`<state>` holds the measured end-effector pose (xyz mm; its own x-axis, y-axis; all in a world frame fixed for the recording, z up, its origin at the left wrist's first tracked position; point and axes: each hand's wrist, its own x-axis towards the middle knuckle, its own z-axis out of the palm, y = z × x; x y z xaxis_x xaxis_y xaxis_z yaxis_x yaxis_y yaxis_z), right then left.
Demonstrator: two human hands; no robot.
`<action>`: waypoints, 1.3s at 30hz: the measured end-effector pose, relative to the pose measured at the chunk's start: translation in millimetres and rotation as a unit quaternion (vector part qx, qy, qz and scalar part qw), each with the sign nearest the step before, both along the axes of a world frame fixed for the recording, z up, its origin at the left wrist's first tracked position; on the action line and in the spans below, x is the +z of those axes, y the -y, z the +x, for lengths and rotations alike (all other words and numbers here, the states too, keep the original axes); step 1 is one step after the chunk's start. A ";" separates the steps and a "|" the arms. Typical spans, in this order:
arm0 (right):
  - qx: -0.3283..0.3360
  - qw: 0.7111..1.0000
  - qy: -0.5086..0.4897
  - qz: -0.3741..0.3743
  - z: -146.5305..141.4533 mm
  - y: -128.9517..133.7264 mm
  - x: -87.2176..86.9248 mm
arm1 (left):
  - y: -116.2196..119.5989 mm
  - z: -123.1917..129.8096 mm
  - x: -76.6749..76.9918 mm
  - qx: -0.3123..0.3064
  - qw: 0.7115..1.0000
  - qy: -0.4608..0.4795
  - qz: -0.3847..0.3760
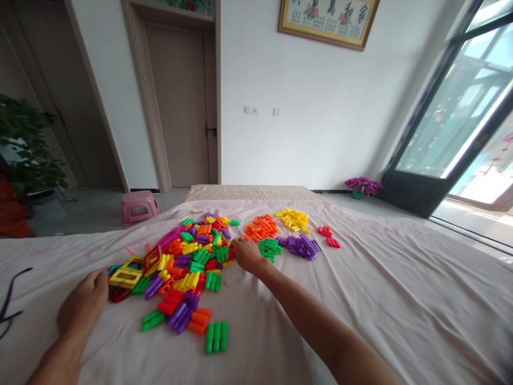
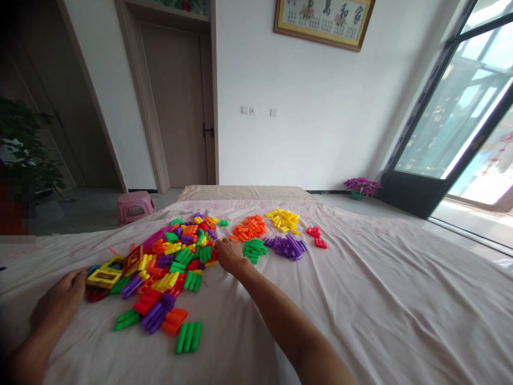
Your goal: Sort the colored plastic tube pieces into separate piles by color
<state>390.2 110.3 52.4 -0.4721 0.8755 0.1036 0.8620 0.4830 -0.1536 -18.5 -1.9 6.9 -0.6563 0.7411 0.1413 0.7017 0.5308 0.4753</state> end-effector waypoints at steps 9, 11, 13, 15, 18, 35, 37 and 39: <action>-0.102 0.989 -0.082 0.067 40.1 -35.0 24.4 | 2.0 8.4 8.9 0.015 0.999 0.028 -0.021; -0.138 0.980 -0.104 0.094 48.8 -43.2 32.8 | 2.2 8.8 9.5 0.015 0.999 0.028 -0.018; -0.147 0.979 -0.107 0.092 50.9 -45.1 35.1 | 2.1 8.7 9.3 0.015 0.999 0.031 -0.017; -0.122 0.987 -0.089 0.055 46.4 -41.6 30.6 | 2.1 8.2 8.6 0.015 0.999 0.035 -0.018; -0.057 0.998 -0.036 -0.011 34.5 -34.5 18.2 | 2.2 7.1 7.2 0.009 0.999 0.035 -0.017; 0.133 0.978 -0.162 0.016 4.4 -7.6 -3.5 | 0.4 6.4 5.2 0.019 0.999 0.025 -0.011; 0.145 0.977 -0.154 0.033 0.0 0.9 -5.3 | 0.9 6.4 5.9 0.017 1.000 0.020 -0.012; 0.140 0.975 -0.162 0.052 -0.1 7.5 -3.2 | 0.9 5.9 5.7 0.017 1.000 0.012 -0.016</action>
